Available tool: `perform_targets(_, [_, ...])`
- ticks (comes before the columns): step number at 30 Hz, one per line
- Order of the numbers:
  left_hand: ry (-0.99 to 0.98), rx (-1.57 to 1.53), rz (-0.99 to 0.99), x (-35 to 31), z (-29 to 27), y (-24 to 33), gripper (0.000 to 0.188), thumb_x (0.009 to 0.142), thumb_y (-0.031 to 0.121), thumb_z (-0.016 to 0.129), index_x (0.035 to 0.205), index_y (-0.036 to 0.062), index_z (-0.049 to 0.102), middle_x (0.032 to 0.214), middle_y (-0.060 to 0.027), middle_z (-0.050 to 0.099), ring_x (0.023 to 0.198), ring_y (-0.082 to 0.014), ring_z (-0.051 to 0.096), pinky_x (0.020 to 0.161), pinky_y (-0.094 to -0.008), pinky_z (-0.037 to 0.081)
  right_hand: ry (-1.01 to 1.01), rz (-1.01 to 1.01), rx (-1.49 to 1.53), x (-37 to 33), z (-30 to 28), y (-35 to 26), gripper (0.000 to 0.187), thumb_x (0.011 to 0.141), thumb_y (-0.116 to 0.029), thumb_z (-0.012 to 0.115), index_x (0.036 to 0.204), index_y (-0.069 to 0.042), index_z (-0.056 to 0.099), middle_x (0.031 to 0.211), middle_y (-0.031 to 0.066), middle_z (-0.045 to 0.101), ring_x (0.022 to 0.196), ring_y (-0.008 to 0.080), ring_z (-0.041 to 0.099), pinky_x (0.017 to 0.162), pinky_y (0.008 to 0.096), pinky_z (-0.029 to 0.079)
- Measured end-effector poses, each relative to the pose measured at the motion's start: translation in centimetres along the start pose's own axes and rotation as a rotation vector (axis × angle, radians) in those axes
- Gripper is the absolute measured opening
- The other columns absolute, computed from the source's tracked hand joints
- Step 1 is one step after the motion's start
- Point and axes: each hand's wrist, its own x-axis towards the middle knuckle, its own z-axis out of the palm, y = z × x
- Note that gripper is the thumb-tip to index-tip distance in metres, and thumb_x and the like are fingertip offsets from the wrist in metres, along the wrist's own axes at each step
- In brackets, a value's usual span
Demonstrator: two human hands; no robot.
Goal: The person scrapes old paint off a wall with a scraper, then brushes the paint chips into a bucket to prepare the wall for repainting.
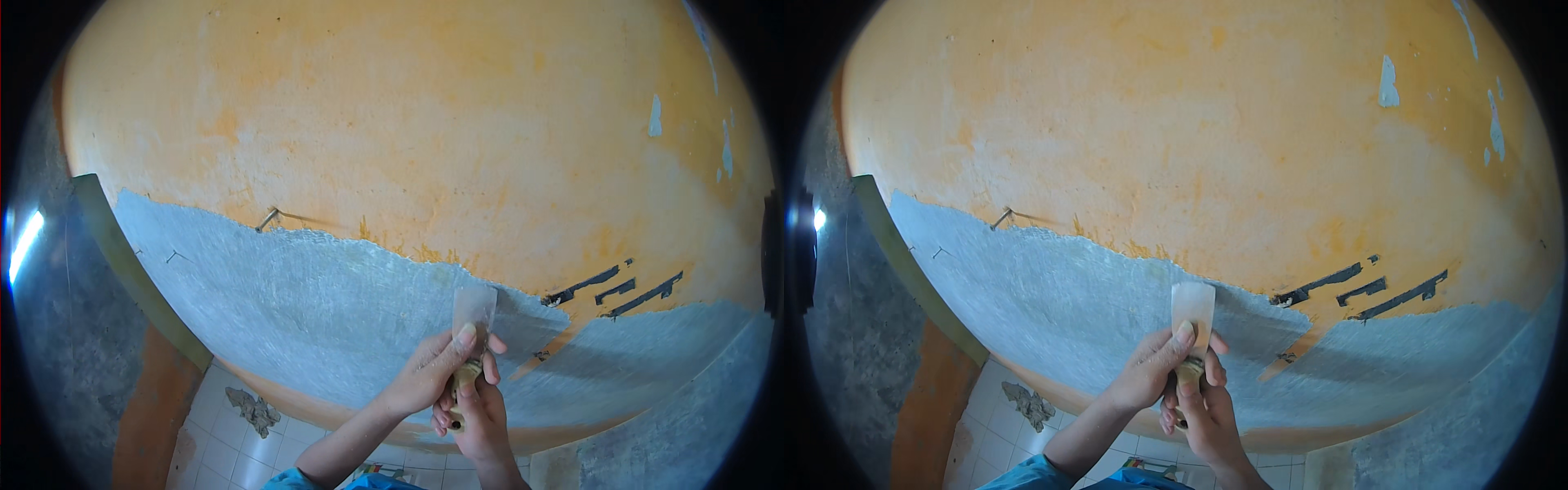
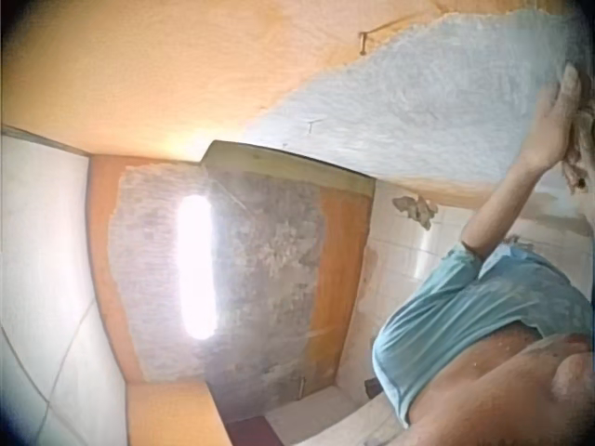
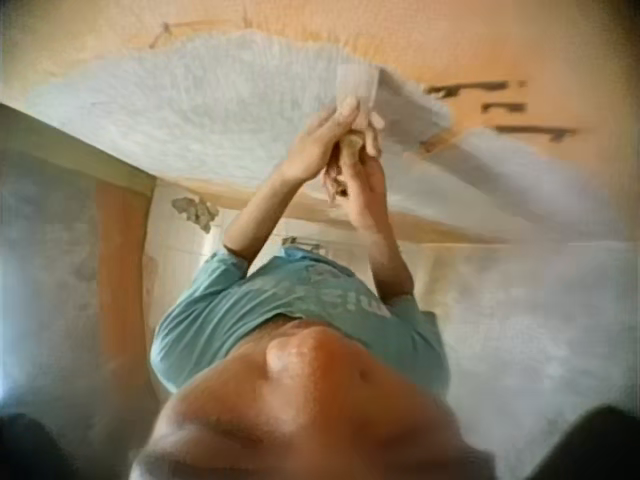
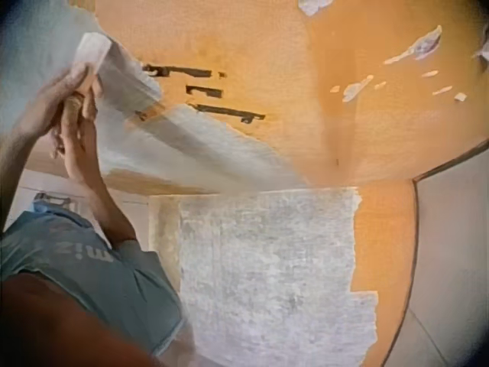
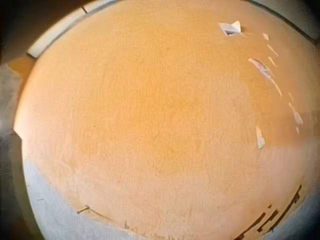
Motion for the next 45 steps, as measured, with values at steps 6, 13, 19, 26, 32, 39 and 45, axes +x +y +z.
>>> perform_targets(6, [-0.061, -0.078, -0.058, -0.1, -1.2, 1.6, 0.049, 0.101, 0.046, 0.032, 0.105, 0.0021, 0.053, 0.073, -0.0037, 0.055, 0.061, -0.0084, 0.050, 0.054, -0.0205, 0.044, 0.028, -0.050, -0.190, 0.4, 3.5, 0.1, 0.039, 0.102, -0.037, 0.033, 0.098, 0.001, 0.043, 0.061, 0.0052, 0.045, 0.043, 0.0160, 0.050, 0.041, 0.0287, 0.046])
perform_targets(13, [-0.124, -0.156, -0.072, 0.4, -1.4, 2.8, 0.038, 0.102, 0.037, 0.036, 0.105, 0.0026, 0.052, 0.066, -0.0017, 0.049, 0.061, -0.0109, 0.047, 0.056, -0.0238, 0.042, 0.175, 0.005, -0.126, 0.4, 6.8, -0.7, 0.034, 0.101, -0.039, 0.034, 0.095, -0.007, 0.039, 0.058, 0.0016, 0.039, 0.039, 0.0105, 0.038, 0.034, 0.0251, 0.032])
perform_targets(19, [-0.161, -0.273, 0.021, 0.5, -1.3, 4.3, 0.036, 0.102, 0.035, 0.036, 0.105, 0.0032, 0.051, 0.064, -0.0016, 0.048, 0.059, -0.0113, 0.046, 0.055, -0.0243, 0.041, 0.229, -0.010, -0.113, 0.6, 8.1, -0.8, 0.022, 0.102, -0.033, 0.033, 0.100, -0.011, 0.036, 0.062, 0.0017, 0.039, 0.039, 0.0093, 0.037, 0.034, 0.0247, 0.031])
perform_targets(26, [-0.196, -0.339, -0.140, -0.4, -1.7, 4.9, 0.036, 0.102, 0.036, 0.036, 0.104, 0.0033, 0.051, 0.062, -0.0025, 0.048, 0.056, -0.0119, 0.044, 0.053, -0.0253, 0.040, 0.201, -0.176, -0.077, 0.2, 10.1, -0.1, 0.017, 0.102, -0.033, 0.037, 0.099, -0.017, 0.038, 0.058, -0.0029, 0.036, 0.038, 0.0052, 0.028, 0.033, 0.0201, 0.027])
perform_targets(32, [-0.198, -0.357, -0.103, -0.3, -1.8, 4.6, 0.034, 0.102, 0.034, 0.037, 0.101, 0.0031, 0.051, 0.060, -0.0027, 0.047, 0.054, -0.0128, 0.044, 0.054, -0.0254, 0.040, 0.235, -0.226, -0.121, 0.4, 9.7, 0.3, 0.014, 0.102, -0.031, 0.037, 0.101, -0.018, 0.036, 0.058, -0.0044, 0.033, 0.039, 0.0025, 0.026, 0.033, 0.0180, 0.026])
perform_targets(39, [-0.221, -0.255, -0.068, 0.4, -1.4, 3.8, 0.038, 0.101, 0.040, 0.037, 0.102, 0.0046, 0.050, 0.062, -0.0020, 0.048, 0.056, -0.0104, 0.046, 0.052, -0.0239, 0.040, 0.263, -0.110, -0.222, 0.3, 8.7, -0.6, 0.028, 0.102, -0.031, 0.032, 0.090, -0.006, 0.036, 0.061, 0.0015, 0.039, 0.039, 0.0084, 0.037, 0.033, 0.0243, 0.030])
perform_targets(45, [-0.221, -0.344, -0.051, 0.3, -1.1, 3.6, 0.039, 0.101, 0.041, 0.037, 0.101, 0.0041, 0.050, 0.061, -0.0025, 0.048, 0.056, -0.0109, 0.046, 0.054, -0.0245, 0.041, 0.255, -0.104, -0.237, 0.3, 8.5, -0.8, 0.025, 0.102, -0.029, 0.031, 0.090, -0.007, 0.033, 0.060, 0.0010, 0.038, 0.039, 0.0076, 0.037, 0.033, 0.0239, 0.030])
